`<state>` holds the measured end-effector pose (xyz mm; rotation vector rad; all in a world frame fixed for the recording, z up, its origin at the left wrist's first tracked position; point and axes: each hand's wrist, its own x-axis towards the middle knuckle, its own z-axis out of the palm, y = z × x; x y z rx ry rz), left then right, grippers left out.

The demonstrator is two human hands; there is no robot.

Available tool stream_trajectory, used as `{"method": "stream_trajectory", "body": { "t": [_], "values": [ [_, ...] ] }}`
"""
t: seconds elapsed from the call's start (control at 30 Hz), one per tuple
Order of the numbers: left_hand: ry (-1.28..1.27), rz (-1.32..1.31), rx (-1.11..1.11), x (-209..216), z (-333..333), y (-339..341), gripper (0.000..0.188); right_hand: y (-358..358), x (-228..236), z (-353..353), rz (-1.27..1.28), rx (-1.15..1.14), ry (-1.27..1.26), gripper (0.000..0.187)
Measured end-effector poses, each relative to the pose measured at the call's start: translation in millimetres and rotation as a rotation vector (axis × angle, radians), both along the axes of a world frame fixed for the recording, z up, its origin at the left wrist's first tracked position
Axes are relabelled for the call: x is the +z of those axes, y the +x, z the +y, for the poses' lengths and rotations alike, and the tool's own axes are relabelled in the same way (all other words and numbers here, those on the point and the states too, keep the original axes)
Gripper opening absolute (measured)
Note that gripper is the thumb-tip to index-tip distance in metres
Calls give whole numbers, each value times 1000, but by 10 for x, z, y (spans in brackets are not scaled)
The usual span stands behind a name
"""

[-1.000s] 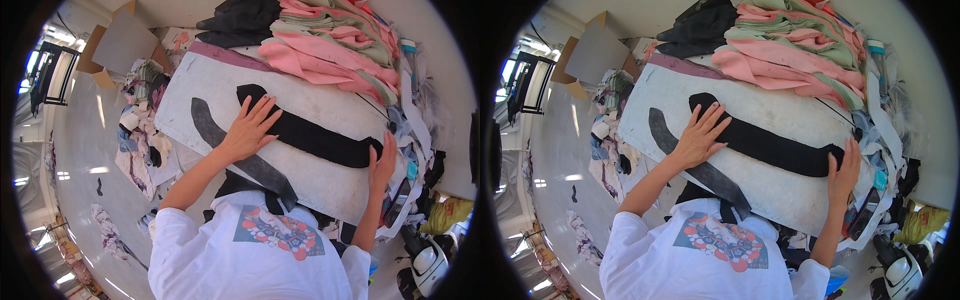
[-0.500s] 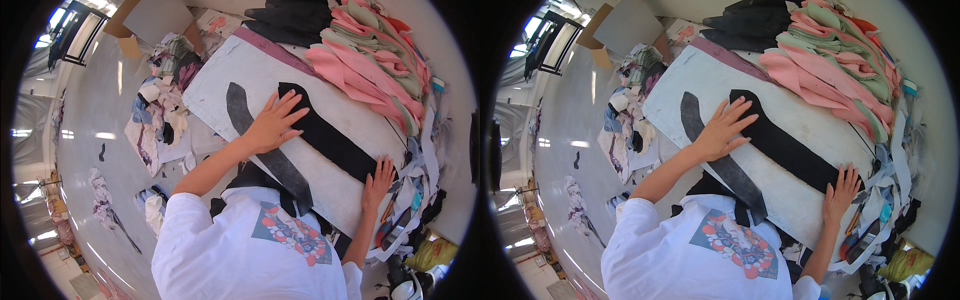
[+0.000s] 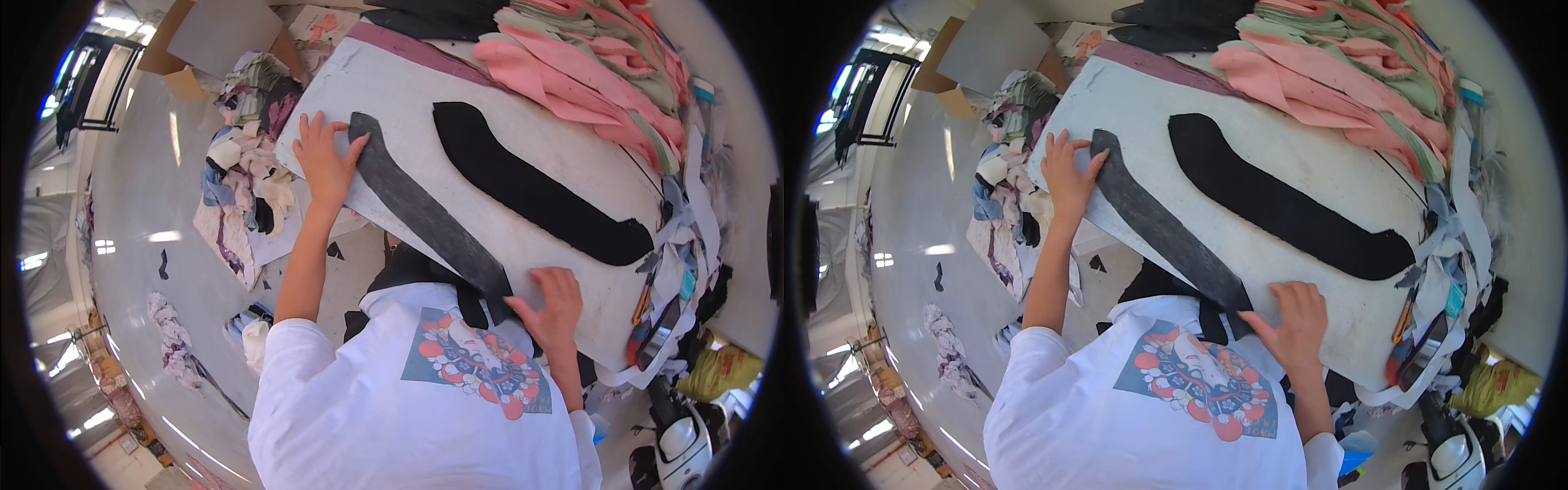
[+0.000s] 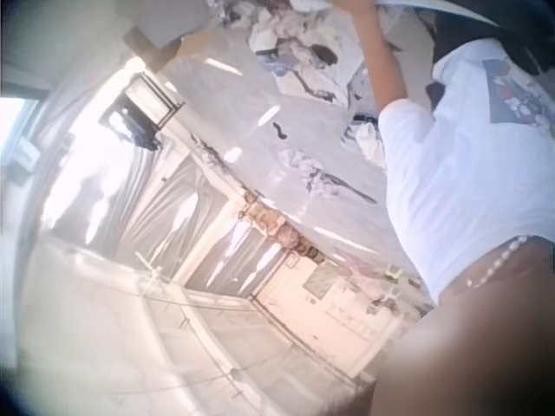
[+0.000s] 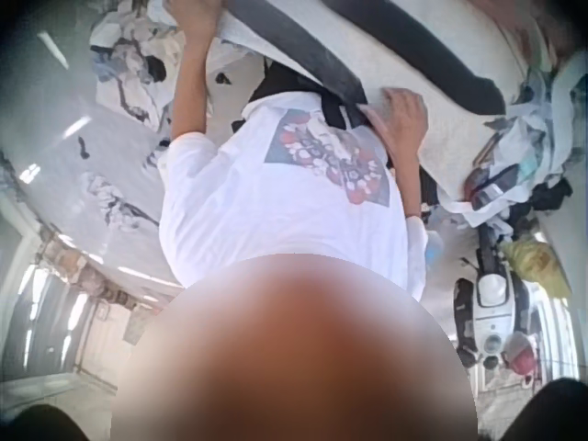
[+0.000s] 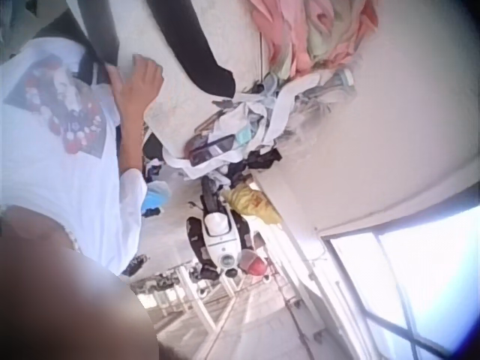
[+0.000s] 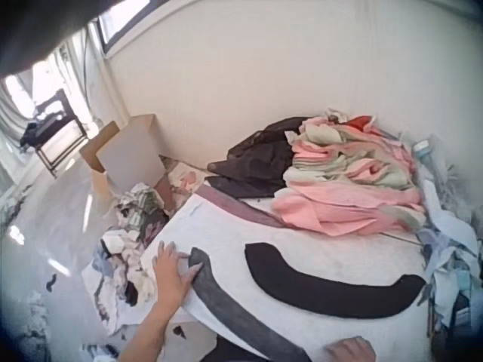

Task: The person aligns and folds black fabric pieces on a cluttered worktable, then uses a needle and thread to stitch the pieces together. The person repeatedly picks up, aligns, and sews the fabric, creating a small pile of finished stitched pieces.

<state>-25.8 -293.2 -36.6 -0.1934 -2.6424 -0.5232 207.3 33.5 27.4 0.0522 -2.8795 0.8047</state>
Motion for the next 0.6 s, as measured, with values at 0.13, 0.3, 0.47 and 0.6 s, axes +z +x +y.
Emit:
{"method": "stream_trajectory", "body": {
  "t": [0.13,0.3,0.47,0.6],
  "values": [
    [272,62,-175,47,123,-65,18,40,-121,-198,-74,100,-49,30],
    [1033,-239,-182,173,123,17,11,64,19,99,-451,-200,-894,8],
    [1140,-405,-136,156,217,113,15,198,31,450,-513,-284,-1237,20],
    [992,-443,-151,84,327,197,27,341,9,713,-473,-376,-1160,23]
  ]
}}
